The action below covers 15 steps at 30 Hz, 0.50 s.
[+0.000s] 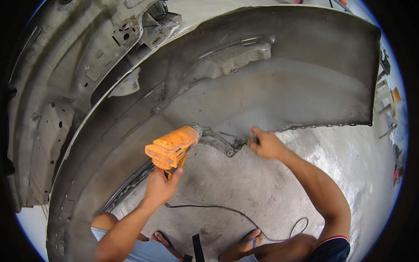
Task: The person uses a heat gun to warm a rivet on a car door panel and then pries it out with a screwdriver. They repeat this process on several rivets along the panel edge, removing each one after heating.
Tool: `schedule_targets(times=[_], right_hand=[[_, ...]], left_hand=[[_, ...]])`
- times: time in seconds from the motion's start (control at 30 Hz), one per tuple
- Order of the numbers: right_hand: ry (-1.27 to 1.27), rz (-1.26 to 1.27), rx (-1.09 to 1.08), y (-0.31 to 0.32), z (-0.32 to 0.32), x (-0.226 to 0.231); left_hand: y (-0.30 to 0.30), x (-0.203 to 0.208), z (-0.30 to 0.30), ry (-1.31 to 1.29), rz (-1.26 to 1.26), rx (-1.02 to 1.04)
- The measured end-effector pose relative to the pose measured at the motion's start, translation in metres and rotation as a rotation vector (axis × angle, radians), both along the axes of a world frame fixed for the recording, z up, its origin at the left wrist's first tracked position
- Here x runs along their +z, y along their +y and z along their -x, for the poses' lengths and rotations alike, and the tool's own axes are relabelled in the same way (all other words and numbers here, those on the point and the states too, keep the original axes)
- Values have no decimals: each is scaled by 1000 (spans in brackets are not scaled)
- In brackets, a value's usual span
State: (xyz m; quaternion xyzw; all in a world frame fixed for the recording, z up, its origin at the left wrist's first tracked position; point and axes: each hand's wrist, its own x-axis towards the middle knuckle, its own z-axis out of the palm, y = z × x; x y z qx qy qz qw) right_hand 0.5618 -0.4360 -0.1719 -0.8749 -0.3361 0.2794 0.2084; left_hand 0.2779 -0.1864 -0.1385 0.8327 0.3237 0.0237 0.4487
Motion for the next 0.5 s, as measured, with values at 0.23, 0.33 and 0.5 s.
schedule_targets(times=[0.23,0.33,0.5], right_hand=[[278,176,150,50,-96,-13],[381,153,-104,65,-85,-14],[-87,286,244,76,-46,-7]], left_hand=[[-15,14,-17,148,-6,99],[-21,15,-12,171,5,93],[-9,4,2,183,27,69]])
